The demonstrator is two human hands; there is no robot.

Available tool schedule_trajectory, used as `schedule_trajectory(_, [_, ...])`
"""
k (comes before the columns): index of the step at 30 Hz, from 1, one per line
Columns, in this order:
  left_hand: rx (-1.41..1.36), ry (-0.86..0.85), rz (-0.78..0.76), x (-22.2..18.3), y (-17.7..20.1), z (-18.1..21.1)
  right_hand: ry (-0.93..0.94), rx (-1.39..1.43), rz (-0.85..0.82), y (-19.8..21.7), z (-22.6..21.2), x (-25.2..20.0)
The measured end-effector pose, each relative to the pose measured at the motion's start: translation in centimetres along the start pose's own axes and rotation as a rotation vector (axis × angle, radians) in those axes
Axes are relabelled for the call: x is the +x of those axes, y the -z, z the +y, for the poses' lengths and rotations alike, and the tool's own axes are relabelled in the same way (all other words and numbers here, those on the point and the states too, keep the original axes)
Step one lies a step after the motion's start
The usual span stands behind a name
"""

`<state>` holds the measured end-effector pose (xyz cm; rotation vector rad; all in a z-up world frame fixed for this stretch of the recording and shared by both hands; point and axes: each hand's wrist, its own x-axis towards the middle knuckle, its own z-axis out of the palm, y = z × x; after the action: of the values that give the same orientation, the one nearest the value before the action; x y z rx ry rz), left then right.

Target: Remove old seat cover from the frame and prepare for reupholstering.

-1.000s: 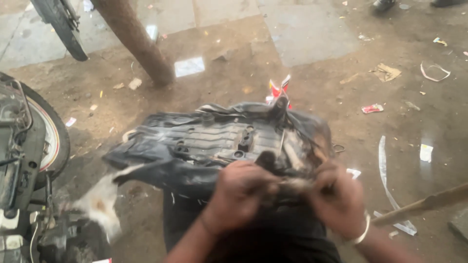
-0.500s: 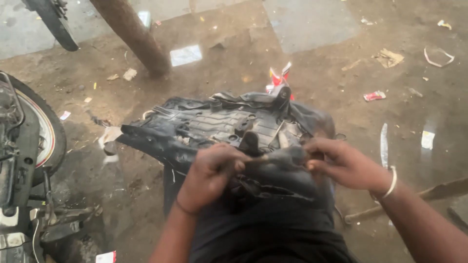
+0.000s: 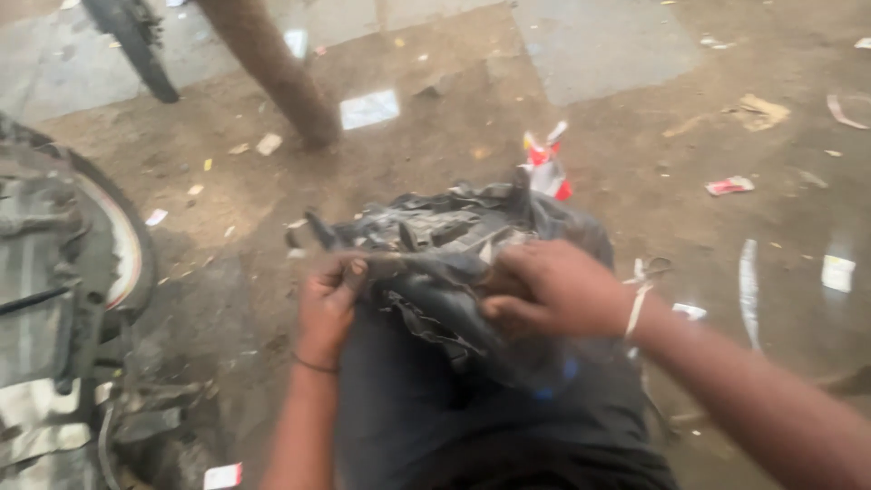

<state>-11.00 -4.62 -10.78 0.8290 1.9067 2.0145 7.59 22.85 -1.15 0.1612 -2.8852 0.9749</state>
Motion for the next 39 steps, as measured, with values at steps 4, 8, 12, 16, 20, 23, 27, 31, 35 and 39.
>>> schedule_trajectory(4, [-0.018,0.019,0.132,-0.8,0.9,-1.4,0.124,0.031,-0.175,-0.1,2.2,1.5])
schedule_trajectory(8, [0.036,0.060,0.159,-1.2,0.6,-2.5,0.209,-0.030,-0.087,-2.3,2.6,0.8])
schedule_trajectory(12, [-0.021,0.082,0.150,-0.9,0.8,-5.1,0.274,-0.162,0.208,-4.9,1.8,-0.3])
schedule_trajectory(16, [0.075,0.061,0.142,-1.3,-0.6,-2.7,0.156,-0.141,0.253,-6.1,2.2,-0.2])
schedule_trajectory(20, [0.580,-0.101,0.032,-4.3,-5.8,6.2,-0.147,-0.110,-0.073,-3.9,-0.9,1.2])
schedule_trajectory(23, [0.860,-0.181,-0.147,-8.0,-9.8,7.3,-0.194,-0.027,-0.233,-3.6,-2.1,0.1])
schedule_trajectory(27, [0.927,-0.138,-0.216,-10.3,-12.0,5.8,-0.173,0.231,-0.198,-3.5,-4.5,-1.8])
schedule_trajectory(31, [0.906,-0.220,-0.113,-11.4,-12.2,4.2,-0.274,0.235,-0.138,-5.4,-6.7,-4.5])
schedule_trajectory(35, [0.851,-0.381,0.059,-12.3,-11.2,2.2,-0.322,0.371,-0.071,-6.9,-10.1,-5.6])
schedule_trajectory(39, [0.884,-0.461,0.091,-10.3,-9.9,6.5,-0.234,0.295,-0.172,-5.9,-9.8,-5.3])
